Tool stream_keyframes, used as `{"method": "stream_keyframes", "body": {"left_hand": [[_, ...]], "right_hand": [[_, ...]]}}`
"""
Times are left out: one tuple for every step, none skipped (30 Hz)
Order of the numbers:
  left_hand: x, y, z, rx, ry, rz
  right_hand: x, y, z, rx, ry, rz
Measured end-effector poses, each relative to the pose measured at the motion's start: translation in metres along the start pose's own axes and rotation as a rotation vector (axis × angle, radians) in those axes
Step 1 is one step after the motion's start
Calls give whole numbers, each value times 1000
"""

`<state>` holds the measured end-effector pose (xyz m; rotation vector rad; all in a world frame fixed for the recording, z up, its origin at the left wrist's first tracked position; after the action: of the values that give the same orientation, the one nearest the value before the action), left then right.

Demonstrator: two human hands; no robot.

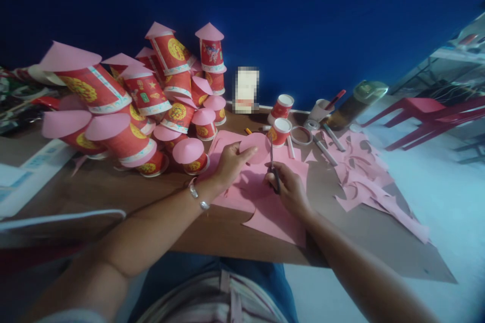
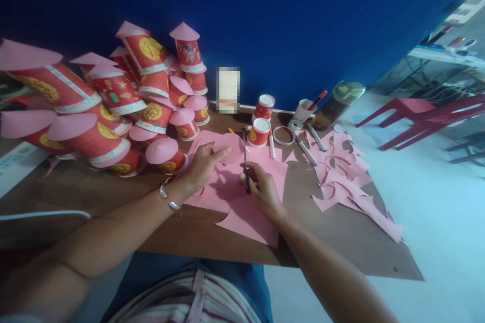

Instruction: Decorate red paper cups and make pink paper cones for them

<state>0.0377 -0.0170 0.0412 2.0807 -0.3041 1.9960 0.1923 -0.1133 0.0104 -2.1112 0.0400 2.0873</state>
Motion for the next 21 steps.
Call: {"method": "stream_keyframes", "body": {"left_hand": [[0,0,0,-6,4,1],[-1,0,0,-10,8,2],[-2,0,0,-13,11,3],[-3,-1,0,-15,13,2],[-4,-1,-1,-14,12,0],[-5,-1,-1,-15,11,-2],[-6,-2,-1,-16,10,-3],[-7,-2,-1,-15,8,-3],[-7,-3,-1,-16,6,-3],[-8,-3,-1,-14,5,-3],[-8,-3,-1,-13,6,-4],[-9,-3,-2,-14,8,-7],[-9,-4,-1,-18,13,-10],[-9,-4,-1,-26,17,-12],[-8,-4,-1,-31,20,-13],[-8,-4,-1,-33,22,-13],[-7,-4,-1,-33,23,-12],[-7,-4,-2,-30,23,-8],[-6,-4,-2,-27,24,-3],[-6,-4,-2,-24,26,1],[-7,-5,-2,-24,31,5]], "right_hand": [[0,0,0,-2,-1,1],[0,0,0,-3,-2,3],[1,0,0,-2,-4,2],[1,0,0,-2,-4,1],[0,0,0,-1,-4,-1],[0,0,0,1,-5,-3],[-1,0,0,3,-8,-5],[-1,0,0,4,-10,-7],[-2,0,0,2,-9,-8],[-2,0,0,0,-8,-10],[-3,0,0,-3,-5,-13],[-3,0,-1,-6,-2,-15],[-3,0,-1,-8,1,-17],[-4,0,-1,-9,2,-18],[-4,0,-1,-10,1,-17],[-4,0,-1,-8,-1,-17],[-4,0,0,-8,-2,-15],[-4,0,0,-6,-4,-14],[-5,0,0,-5,-4,-12],[-5,0,0,-3,-5,-10],[-6,0,0,-3,-6,-8]]}}
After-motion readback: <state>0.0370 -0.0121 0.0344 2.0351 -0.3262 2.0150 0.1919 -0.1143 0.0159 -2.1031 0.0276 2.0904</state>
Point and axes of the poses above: each hand's wrist, its own y-axis away from the middle knuckle, its own z-axis out of the palm, x = y × z, the point moved 2 cm from there along -y, towards the middle knuckle, and after that the axes turned 14 degrees about -y, right-handed, at the moved point
